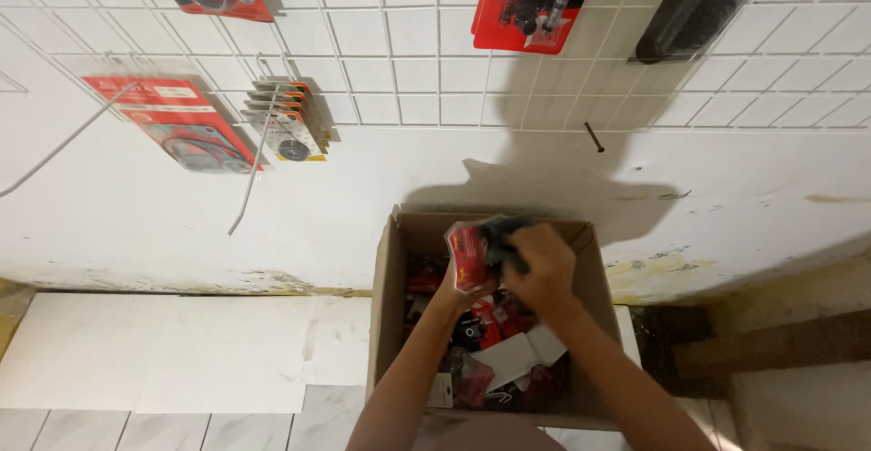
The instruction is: Organizing and hanging packaged auto parts from a box onto a display rack.
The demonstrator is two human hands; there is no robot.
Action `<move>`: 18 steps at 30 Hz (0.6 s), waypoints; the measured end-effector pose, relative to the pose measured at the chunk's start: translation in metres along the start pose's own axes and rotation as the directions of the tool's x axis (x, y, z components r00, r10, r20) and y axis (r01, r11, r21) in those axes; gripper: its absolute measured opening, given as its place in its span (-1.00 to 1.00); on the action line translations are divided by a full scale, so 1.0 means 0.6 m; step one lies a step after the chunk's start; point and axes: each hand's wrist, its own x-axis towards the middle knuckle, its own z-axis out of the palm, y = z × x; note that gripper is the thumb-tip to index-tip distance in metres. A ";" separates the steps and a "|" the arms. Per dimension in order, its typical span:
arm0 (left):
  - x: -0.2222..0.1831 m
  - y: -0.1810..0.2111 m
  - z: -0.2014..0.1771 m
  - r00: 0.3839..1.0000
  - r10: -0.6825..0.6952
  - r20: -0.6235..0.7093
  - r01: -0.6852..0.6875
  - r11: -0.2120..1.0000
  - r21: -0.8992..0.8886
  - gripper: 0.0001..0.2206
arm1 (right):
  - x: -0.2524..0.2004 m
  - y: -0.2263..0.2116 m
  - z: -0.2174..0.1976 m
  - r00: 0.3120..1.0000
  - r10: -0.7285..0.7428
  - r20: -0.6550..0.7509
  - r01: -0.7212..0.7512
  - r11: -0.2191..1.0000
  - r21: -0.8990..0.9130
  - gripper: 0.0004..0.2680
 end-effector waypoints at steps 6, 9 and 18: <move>0.007 -0.046 -0.035 0.860 -0.315 -0.402 0.263 0.948 -0.180 -0.75 | -0.010 -0.071 -0.001 0.998 -0.058 -0.002 0.058 0.995 0.080 -0.80; -0.001 0.092 0.079 0.892 -0.223 -0.393 0.316 0.929 0.191 -0.70 | -0.025 -0.031 0.000 0.998 0.063 -0.005 -0.063 0.997 0.041 -0.80; 0.045 0.164 0.162 0.925 0.096 -0.366 0.203 0.690 0.695 -0.55 | -0.003 0.001 0.029 0.998 -0.060 -0.031 0.063 0.991 0.119 -0.80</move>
